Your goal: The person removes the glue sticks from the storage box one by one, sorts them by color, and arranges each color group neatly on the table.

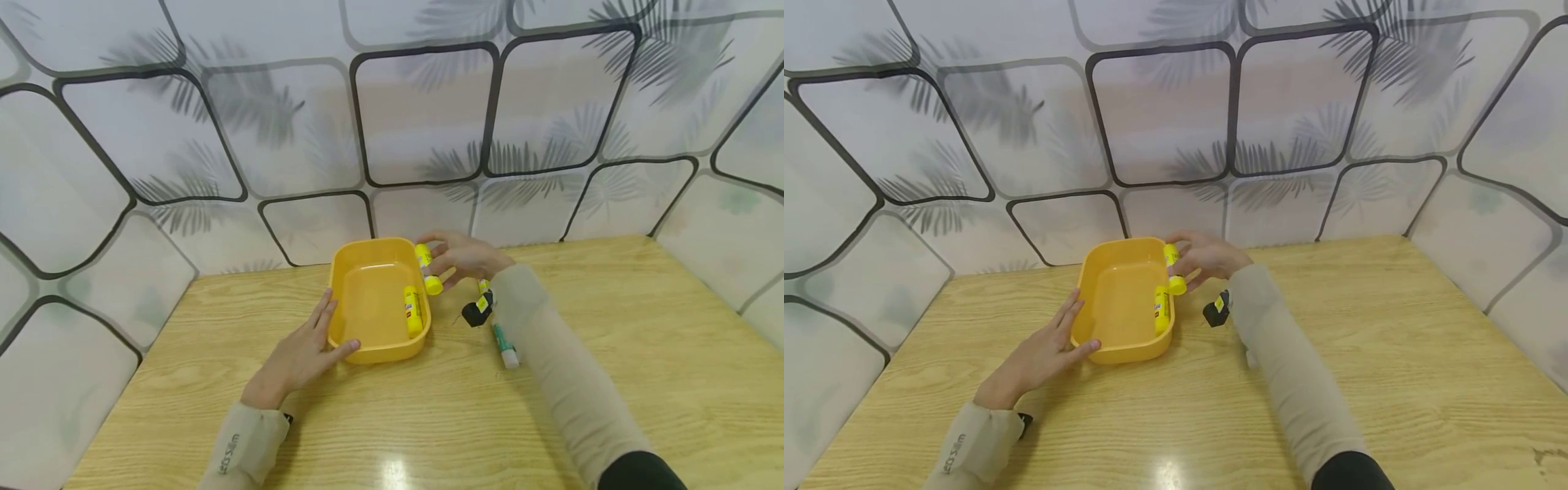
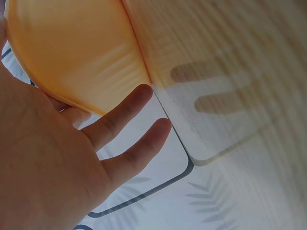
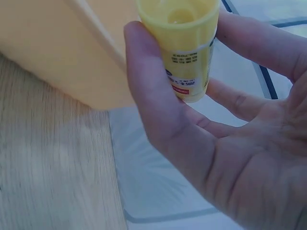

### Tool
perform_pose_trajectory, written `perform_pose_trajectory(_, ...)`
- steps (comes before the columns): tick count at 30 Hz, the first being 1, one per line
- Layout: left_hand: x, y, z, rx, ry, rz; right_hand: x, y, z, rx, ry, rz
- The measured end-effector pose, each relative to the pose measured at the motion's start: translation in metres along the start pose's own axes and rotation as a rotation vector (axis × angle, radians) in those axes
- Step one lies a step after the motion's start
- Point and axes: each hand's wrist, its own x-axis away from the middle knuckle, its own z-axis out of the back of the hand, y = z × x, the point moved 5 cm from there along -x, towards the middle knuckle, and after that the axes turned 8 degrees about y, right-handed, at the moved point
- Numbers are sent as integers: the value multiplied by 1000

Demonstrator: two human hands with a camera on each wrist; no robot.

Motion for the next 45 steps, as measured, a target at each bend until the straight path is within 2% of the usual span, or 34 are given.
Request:
perform_pose_trajectory(15, 0, 0, 1, -5, 1, -2, 14, 8, 30, 55, 45, 12)
perform_pose_trajectory(45, 0, 0, 1, -9, -8, 3, 38, 25, 71, 101, 75, -7)
